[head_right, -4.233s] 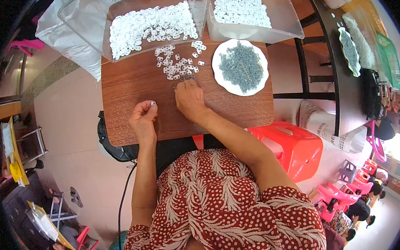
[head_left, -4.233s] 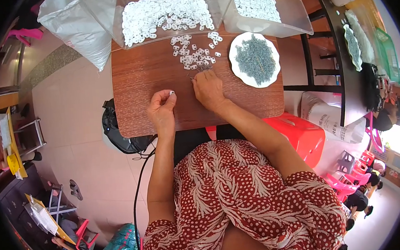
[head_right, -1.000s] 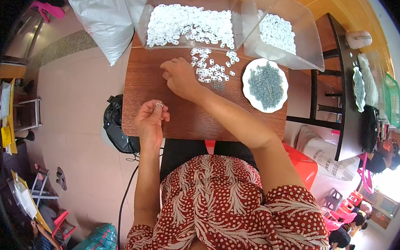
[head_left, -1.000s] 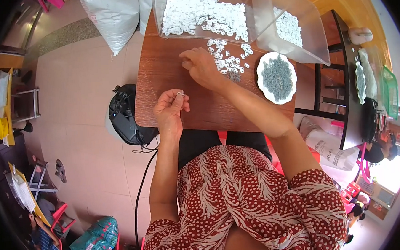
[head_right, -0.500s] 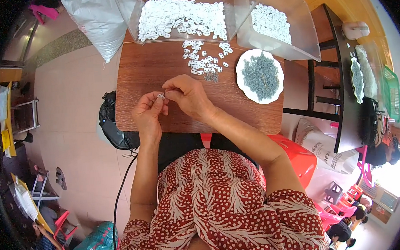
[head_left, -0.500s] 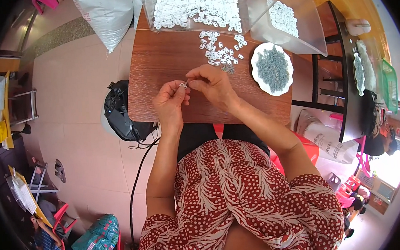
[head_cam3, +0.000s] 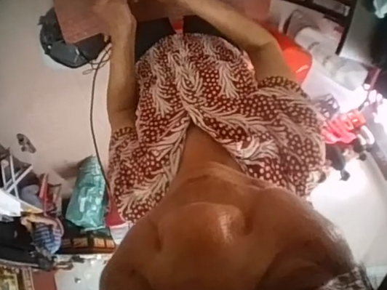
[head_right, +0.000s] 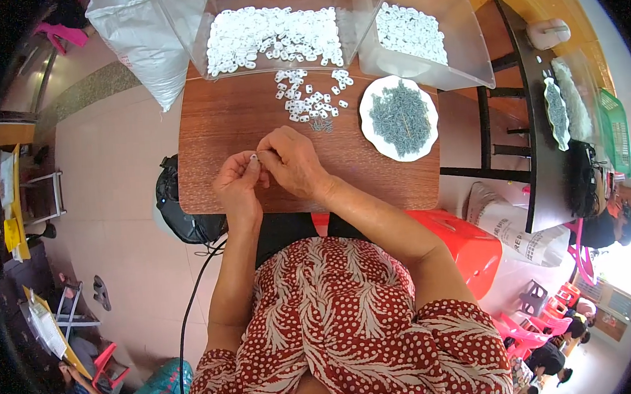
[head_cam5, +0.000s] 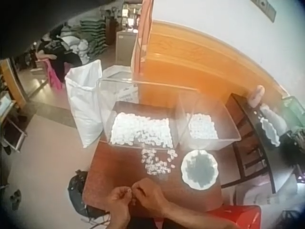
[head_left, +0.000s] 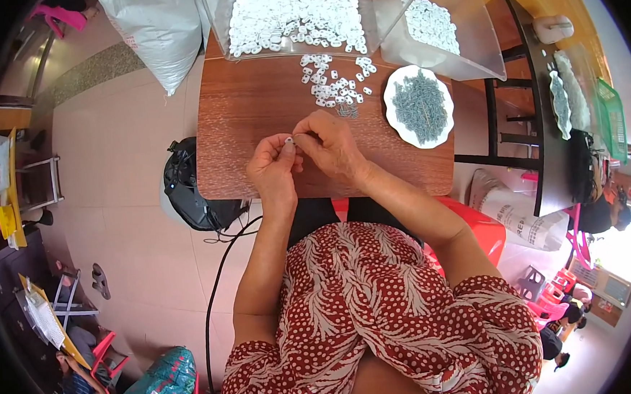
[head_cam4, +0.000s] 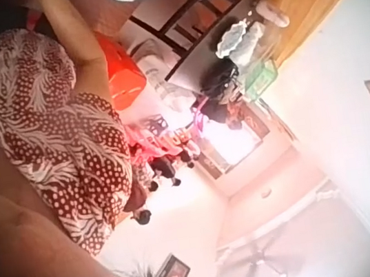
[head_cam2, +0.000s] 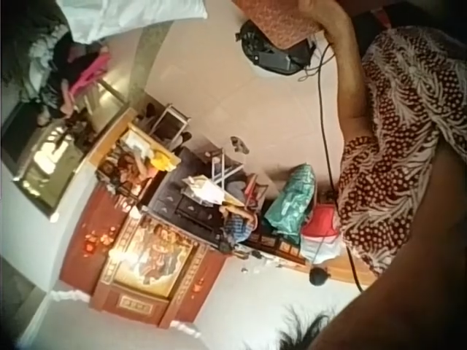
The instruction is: Inserting small metal pins into white plastic electrical connector housings.
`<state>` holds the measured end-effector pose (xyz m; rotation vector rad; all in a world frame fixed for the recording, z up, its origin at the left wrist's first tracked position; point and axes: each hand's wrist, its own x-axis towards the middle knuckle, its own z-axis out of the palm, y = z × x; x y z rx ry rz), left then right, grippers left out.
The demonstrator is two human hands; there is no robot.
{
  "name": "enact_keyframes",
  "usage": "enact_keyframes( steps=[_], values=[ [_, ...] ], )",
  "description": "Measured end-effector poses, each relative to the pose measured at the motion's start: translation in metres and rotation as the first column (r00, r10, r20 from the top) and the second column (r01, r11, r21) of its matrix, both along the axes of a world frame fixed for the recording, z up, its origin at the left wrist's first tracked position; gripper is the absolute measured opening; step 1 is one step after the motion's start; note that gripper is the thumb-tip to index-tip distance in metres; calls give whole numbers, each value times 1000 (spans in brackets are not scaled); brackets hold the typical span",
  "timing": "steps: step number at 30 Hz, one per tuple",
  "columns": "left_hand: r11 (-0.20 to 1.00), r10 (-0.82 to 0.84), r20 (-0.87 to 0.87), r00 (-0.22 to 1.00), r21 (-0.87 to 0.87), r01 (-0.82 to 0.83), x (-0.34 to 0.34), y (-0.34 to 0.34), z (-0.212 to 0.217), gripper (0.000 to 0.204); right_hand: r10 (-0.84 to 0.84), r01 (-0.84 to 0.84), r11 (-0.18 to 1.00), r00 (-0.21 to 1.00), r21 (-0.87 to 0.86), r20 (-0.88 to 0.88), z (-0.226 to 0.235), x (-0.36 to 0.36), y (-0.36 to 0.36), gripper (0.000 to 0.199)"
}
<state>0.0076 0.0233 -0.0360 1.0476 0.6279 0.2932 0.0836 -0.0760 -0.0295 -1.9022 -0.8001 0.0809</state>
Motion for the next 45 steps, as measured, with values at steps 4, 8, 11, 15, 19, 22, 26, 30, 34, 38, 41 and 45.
enact_keyframes(
  steps=[4,8,11,15,19,22,26,30,34,38,41,45],
  values=[
    [1000,31,11,999,-4,-31,3,-5,1,4,7,-11,999,997,51,78,-1,0,0,5],
    [1000,16,8,1000,-13,-16,9,-8,-3,4,-13,10,999,995,37,96,-6,3,-1,6],
    [997,42,25,999,-66,-41,14,-12,-2,4,-21,19,1000,996,20,91,-11,5,-2,7],
    [997,27,39,999,-74,-24,24,-9,-15,6,-60,60,998,996,7,71,-14,11,-2,7],
    [997,19,64,998,-77,-14,32,2,-23,6,-14,17,997,999,-79,34,-10,30,-2,8],
    [995,27,38,999,-102,-23,34,9,-21,4,-201,226,972,934,-55,295,-20,71,-5,12],
    [989,18,63,998,-145,-8,31,13,-22,5,-283,412,889,836,-198,470,-41,140,-17,14],
    [985,24,-1,1000,-171,-23,28,11,-24,4,-194,458,829,775,-322,602,-55,173,-16,15],
    [983,30,0,1000,-180,-30,26,11,-29,4,-90,443,776,782,-449,617,-62,178,-13,12],
    [985,36,0,999,-171,-36,26,13,-30,4,-84,435,771,793,-465,603,-60,177,-10,9],
    [986,24,1,1000,-166,-24,26,10,-26,5,-61,420,778,790,-467,609,-60,177,-13,6],
    [986,4,23,1000,-166,0,25,5,-14,7,-113,326,846,884,-423,455,-43,158,-16,7]
  ],
)
